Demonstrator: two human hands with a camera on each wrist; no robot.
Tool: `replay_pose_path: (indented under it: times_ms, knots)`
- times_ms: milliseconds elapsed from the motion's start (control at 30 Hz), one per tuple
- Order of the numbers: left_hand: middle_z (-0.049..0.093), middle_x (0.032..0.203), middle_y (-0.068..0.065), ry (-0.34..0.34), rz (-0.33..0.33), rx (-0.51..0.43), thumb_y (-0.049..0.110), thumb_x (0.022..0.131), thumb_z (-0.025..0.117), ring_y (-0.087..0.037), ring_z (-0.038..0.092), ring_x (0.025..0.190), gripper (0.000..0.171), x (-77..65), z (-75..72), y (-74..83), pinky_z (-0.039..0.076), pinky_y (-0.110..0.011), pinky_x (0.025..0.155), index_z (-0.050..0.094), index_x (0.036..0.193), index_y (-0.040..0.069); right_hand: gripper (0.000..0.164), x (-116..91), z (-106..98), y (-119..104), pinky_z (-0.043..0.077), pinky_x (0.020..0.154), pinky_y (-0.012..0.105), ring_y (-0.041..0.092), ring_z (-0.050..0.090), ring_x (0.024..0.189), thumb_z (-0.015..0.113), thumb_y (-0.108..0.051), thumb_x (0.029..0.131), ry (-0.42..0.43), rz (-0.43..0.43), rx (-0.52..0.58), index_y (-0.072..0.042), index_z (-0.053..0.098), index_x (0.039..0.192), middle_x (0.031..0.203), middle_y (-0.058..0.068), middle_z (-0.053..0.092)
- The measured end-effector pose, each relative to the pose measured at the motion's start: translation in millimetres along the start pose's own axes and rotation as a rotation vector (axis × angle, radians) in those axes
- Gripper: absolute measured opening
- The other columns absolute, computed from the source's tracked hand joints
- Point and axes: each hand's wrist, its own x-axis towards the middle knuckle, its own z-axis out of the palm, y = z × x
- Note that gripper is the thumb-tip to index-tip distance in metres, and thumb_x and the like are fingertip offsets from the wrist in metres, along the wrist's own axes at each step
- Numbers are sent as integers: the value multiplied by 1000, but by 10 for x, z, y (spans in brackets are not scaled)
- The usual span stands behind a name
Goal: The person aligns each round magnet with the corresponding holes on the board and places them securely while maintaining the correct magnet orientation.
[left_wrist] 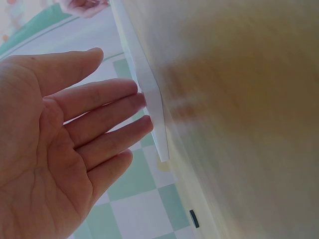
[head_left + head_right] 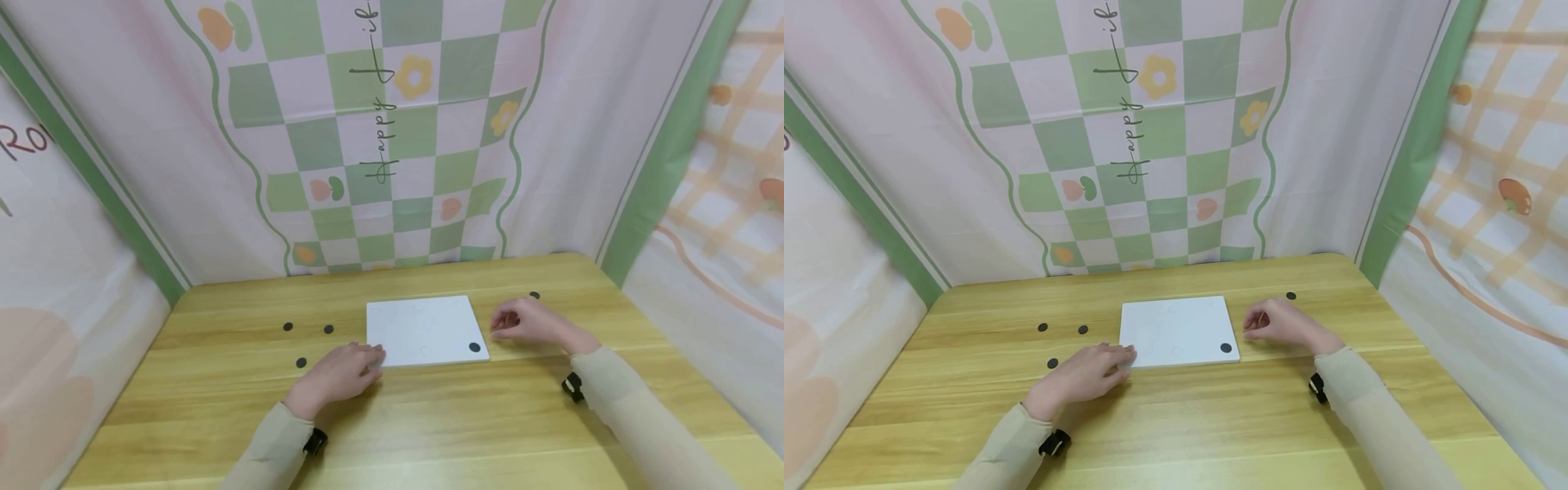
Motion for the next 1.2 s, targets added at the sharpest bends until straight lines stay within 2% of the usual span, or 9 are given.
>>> replay_pose_path:
  times_ms: [233, 433, 767, 1200]
  knots:
    - [51, 140, -9, -5, -5, 4, 26, 99, 50, -24, 49, 129, 41, -2, -12, 16, 34, -42, 113, 53, 134, 6, 10, 2, -17, 99, 54, 64, 19, 1, 60, 70, 77, -22, 80, 11, 40, -38, -17, 70, 85, 81, -9, 68]
    - [51, 140, -9, -8, -8, 3, 26, 99, 51, -24, 49, 129, 40, -7, -14, 28, 34, -42, 113, 53, 134, 6, 10, 6, -39, 158, 55, 65, 20, 4, 62, 72, 76, -21, 80, 10, 72, -3, -15, 71, 86, 85, -5, 70]
    - [50, 141, -9, -12, -10, -8, 25, 99, 50, -25, 48, 130, 40, -6, -19, 26, 33, -42, 113, 53, 134, 5, 13, 34, -74, 195, 54, 71, 21, 7, 62, 78, 75, -24, 82, -4, 152, 20, -15, 71, 91, 87, -6, 69]
    - [52, 140, -9, -4, -9, -9, 25, 99, 50, -26, 49, 129, 39, -3, -21, 34, 35, -43, 113, 54, 133, 5, 12, 70, -100, 238, 52, 72, 21, 9, 63, 78, 75, -24, 81, 7, 171, 5, -17, 71, 90, 86, -6, 70]
